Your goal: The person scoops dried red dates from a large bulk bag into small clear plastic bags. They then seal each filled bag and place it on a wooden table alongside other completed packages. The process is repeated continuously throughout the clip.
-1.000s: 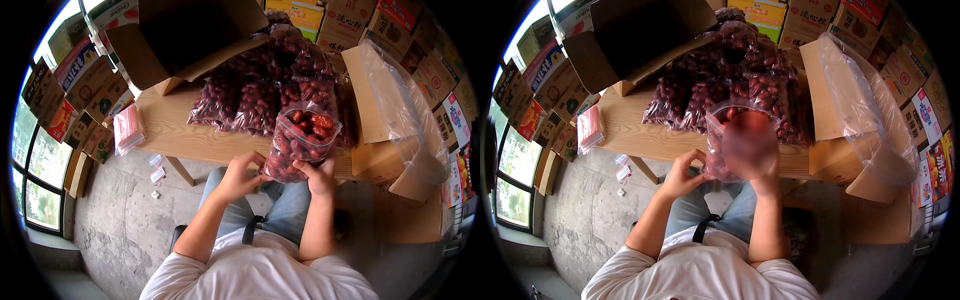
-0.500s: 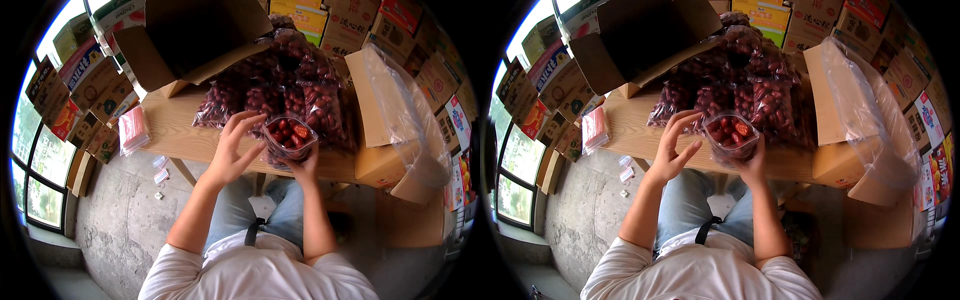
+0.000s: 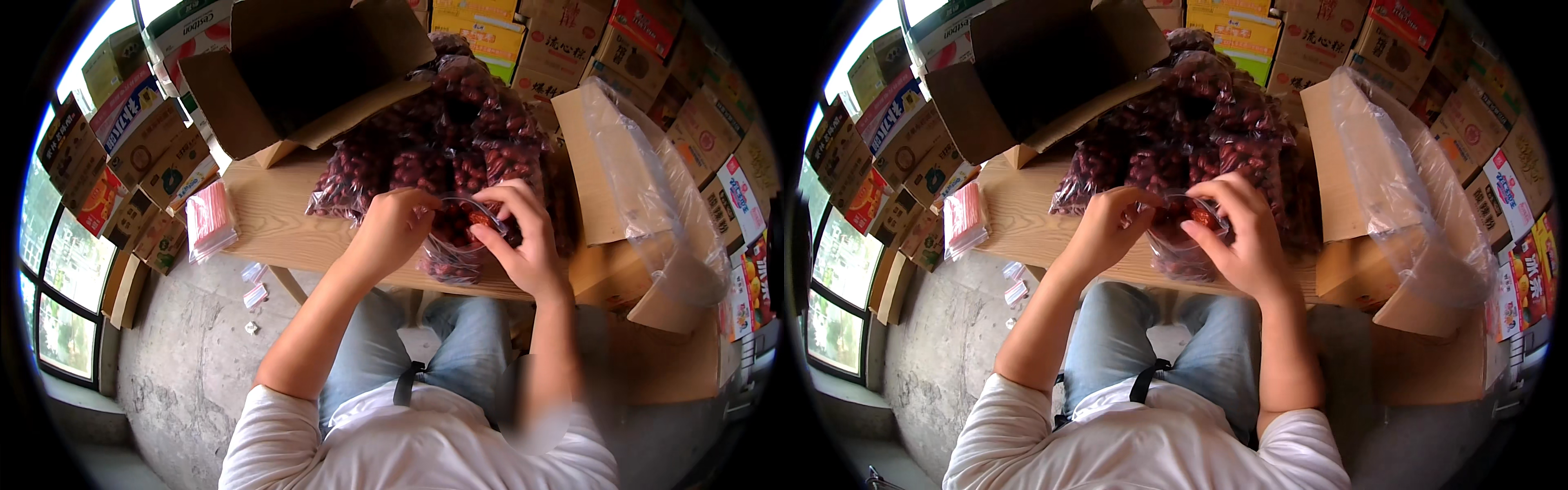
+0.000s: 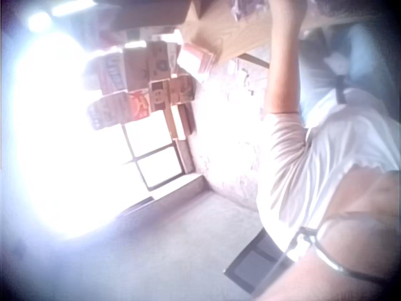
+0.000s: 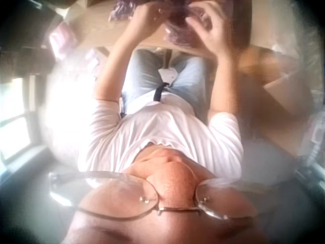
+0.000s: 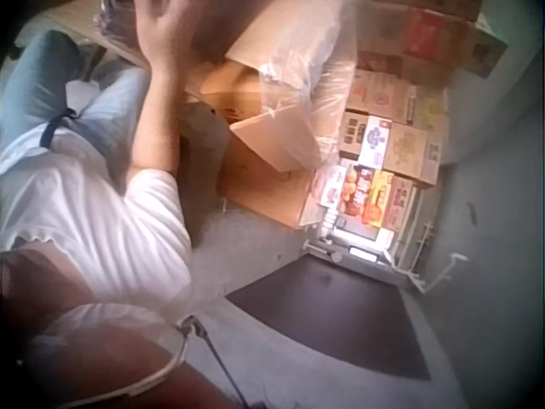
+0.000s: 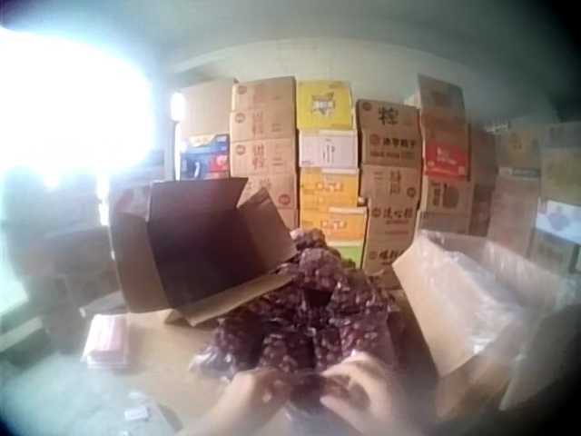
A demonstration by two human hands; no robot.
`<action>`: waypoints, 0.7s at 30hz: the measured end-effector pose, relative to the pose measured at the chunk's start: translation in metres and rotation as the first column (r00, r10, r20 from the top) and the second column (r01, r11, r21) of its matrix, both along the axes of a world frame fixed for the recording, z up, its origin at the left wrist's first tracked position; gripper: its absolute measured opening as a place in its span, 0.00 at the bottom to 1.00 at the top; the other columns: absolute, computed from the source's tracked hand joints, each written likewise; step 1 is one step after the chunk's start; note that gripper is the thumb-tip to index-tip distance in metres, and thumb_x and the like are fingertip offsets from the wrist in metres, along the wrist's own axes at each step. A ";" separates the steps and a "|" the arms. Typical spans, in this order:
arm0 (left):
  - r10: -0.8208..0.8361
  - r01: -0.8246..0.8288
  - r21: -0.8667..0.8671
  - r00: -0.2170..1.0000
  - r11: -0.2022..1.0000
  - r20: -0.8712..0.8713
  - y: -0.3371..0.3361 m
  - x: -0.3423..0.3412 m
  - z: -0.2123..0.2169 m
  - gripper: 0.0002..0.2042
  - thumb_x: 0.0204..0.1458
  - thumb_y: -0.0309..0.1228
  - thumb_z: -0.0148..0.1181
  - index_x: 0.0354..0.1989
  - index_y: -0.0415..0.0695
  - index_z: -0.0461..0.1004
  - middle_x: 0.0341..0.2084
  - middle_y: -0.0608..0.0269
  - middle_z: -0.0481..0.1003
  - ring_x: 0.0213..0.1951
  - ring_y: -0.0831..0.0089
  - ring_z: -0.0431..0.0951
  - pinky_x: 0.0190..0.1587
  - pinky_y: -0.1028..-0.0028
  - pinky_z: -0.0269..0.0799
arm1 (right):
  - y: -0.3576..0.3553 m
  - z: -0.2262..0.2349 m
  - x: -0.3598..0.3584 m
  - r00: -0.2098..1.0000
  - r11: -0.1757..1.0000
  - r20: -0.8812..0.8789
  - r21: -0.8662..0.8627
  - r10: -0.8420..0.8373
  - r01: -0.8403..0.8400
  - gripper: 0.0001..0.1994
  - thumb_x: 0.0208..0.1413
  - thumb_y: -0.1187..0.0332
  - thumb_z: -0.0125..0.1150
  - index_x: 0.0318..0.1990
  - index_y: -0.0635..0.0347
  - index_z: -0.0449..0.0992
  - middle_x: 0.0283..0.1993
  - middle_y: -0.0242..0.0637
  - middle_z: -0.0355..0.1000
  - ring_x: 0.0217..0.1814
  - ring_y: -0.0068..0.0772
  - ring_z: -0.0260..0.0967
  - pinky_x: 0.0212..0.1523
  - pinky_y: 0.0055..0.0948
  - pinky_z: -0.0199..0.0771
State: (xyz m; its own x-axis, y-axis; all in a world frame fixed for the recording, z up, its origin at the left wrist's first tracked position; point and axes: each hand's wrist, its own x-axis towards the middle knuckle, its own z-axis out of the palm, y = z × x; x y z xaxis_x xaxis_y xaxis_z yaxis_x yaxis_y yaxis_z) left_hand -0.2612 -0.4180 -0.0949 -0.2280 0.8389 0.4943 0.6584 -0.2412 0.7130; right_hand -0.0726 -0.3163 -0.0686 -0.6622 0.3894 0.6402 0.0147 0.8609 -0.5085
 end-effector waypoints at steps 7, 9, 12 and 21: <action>-0.026 0.030 -0.064 0.998 0.998 0.062 0.004 -0.003 0.002 0.13 0.46 0.16 0.51 0.40 0.34 0.76 0.33 0.53 0.78 0.31 0.70 0.78 0.36 0.73 0.74 | -0.005 0.023 -0.021 0.881 0.940 0.438 0.341 -0.178 0.021 0.18 0.44 0.60 0.68 0.43 0.56 0.76 0.40 0.36 0.69 0.47 0.40 0.69 0.52 0.39 0.67; -0.025 0.029 -0.064 0.997 0.998 0.067 0.005 -0.004 -0.001 0.13 0.46 0.16 0.51 0.41 0.33 0.76 0.35 0.53 0.77 0.32 0.70 0.78 0.36 0.73 0.74 | -0.006 0.023 -0.024 0.856 0.928 0.476 0.372 -0.201 0.012 0.21 0.43 0.58 0.68 0.45 0.55 0.75 0.43 0.36 0.68 0.48 0.40 0.69 0.52 0.39 0.67; -0.032 0.047 -0.110 0.990 0.993 0.141 0.008 -0.005 -0.007 0.15 0.46 0.16 0.51 0.44 0.32 0.74 0.36 0.54 0.75 0.32 0.72 0.78 0.36 0.74 0.74 | -0.004 0.020 -0.026 0.826 0.915 0.516 0.403 -0.227 0.000 0.25 0.43 0.55 0.67 0.48 0.55 0.73 0.46 0.37 0.67 0.49 0.41 0.68 0.52 0.38 0.67; -0.011 0.041 -0.113 0.967 0.993 0.254 0.013 -0.004 -0.022 0.16 0.48 0.16 0.50 0.47 0.30 0.72 0.35 0.60 0.73 0.33 0.78 0.76 0.36 0.77 0.72 | 0.003 0.002 -0.035 0.873 0.922 0.467 0.383 -0.140 -0.057 0.23 0.42 0.55 0.64 0.45 0.55 0.72 0.42 0.40 0.66 0.47 0.43 0.68 0.49 0.40 0.69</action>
